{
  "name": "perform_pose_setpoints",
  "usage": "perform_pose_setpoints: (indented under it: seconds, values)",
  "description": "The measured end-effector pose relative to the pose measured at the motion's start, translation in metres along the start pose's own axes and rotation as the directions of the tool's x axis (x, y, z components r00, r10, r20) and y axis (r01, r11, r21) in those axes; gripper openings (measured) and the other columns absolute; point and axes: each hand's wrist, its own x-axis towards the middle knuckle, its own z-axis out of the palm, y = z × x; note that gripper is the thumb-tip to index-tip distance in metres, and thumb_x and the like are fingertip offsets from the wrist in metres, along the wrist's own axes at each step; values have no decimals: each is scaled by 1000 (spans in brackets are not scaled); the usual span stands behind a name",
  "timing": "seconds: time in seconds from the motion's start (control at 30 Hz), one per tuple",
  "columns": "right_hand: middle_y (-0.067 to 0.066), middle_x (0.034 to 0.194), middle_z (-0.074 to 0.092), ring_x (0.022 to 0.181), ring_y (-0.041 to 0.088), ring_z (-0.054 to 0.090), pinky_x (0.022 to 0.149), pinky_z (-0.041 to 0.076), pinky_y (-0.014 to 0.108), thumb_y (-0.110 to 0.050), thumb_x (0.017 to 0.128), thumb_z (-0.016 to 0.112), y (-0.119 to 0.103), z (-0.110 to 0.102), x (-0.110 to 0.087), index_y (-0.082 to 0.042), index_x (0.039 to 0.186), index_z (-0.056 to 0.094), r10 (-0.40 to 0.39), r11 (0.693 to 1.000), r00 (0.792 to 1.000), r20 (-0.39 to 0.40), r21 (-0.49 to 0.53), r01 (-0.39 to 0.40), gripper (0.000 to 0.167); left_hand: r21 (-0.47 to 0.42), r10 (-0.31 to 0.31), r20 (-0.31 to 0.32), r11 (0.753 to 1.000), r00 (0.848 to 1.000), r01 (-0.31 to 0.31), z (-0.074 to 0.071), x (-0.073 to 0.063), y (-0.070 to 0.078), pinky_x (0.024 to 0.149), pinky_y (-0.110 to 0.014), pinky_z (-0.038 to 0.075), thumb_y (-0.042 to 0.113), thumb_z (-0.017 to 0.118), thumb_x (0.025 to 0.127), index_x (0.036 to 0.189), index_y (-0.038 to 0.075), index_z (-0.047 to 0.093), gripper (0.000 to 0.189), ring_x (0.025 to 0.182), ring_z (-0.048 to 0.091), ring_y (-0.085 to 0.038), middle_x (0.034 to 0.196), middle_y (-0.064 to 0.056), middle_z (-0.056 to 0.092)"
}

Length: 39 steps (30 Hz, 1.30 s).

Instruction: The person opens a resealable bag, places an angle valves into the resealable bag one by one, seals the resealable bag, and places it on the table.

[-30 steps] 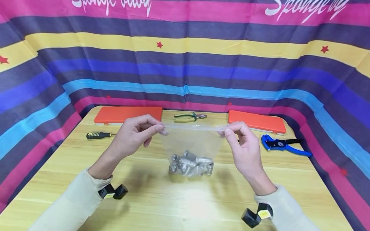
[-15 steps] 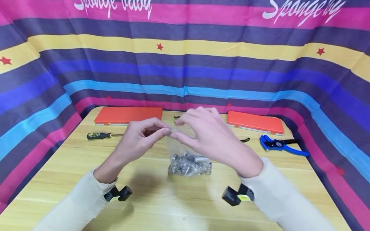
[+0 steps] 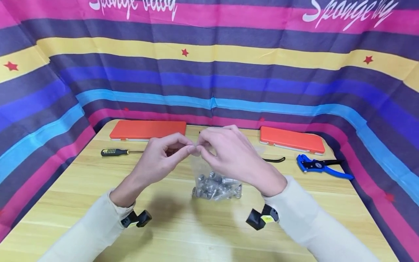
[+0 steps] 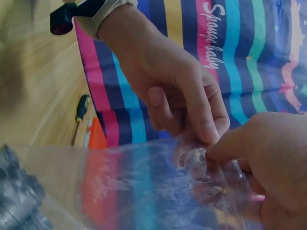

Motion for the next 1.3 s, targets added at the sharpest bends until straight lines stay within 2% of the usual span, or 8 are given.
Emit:
perform_pose_setpoints:
  seconds: [0.13,0.27,0.47,0.6,0.8,0.93,1.07,1.3]
  values:
    - [-10,95,80,93,10,74,93,46,45,-14,99,81,1,-2,-4,-21,102,78,-4,1000,1000,-7,-1,4,8,27,83,-35,996,996,-82,3,-1,-2,48,-25,31,9,75,103,103,11,79,5,53,44,-9,75,6,74]
    - [-10,91,78,88,10,72,95,46,45,-16,98,83,5,-5,-9,-20,101,76,16,999,1000,11,-32,-16,8,41,163,-86,986,983,-160,6,-5,-4,49,-23,35,3,74,101,100,8,77,6,55,48,-6,85,2,81]
    - [-9,88,76,83,8,68,92,46,44,-14,98,82,10,-8,-16,-19,99,73,-39,997,999,-18,-64,37,11,71,243,-122,969,962,-236,8,-10,-6,50,-19,37,-2,73,100,99,7,74,9,58,50,-3,88,0,82]
    - [-10,89,75,87,11,70,96,47,45,-15,98,82,13,-9,-18,-20,100,73,-64,994,998,-28,-89,61,11,98,255,-153,965,955,-242,8,-12,-8,49,-19,36,-2,75,99,98,8,74,10,58,50,-3,86,1,82]
    - [-11,81,66,74,7,64,112,45,55,-21,98,83,19,-10,-23,-20,94,69,-111,979,993,-50,-175,101,14,107,267,-169,962,949,-251,9,-13,-11,49,-21,37,-3,76,98,97,6,73,10,58,50,-5,84,0,81]
    - [-9,88,69,78,7,67,112,45,59,-16,97,83,24,-14,-29,-19,97,68,-161,973,986,-52,-178,150,15,105,283,-182,958,942,-267,10,-13,-10,49,-21,36,-5,76,97,96,5,73,11,57,49,-5,83,0,81]
    - [-10,88,70,76,6,66,111,46,60,-15,94,85,30,-18,-34,-19,96,68,-193,967,979,-69,-185,178,17,105,277,-176,959,944,-262,10,-13,-11,50,-20,36,-3,76,98,97,6,73,10,58,48,-5,84,0,81]
    - [-11,90,71,81,10,66,112,44,61,-12,91,87,47,-27,-50,-21,98,71,-174,965,981,-80,-214,153,19,119,243,-219,968,945,-221,7,-17,-17,48,-20,32,-6,77,96,96,7,73,13,57,44,-4,82,-1,81]
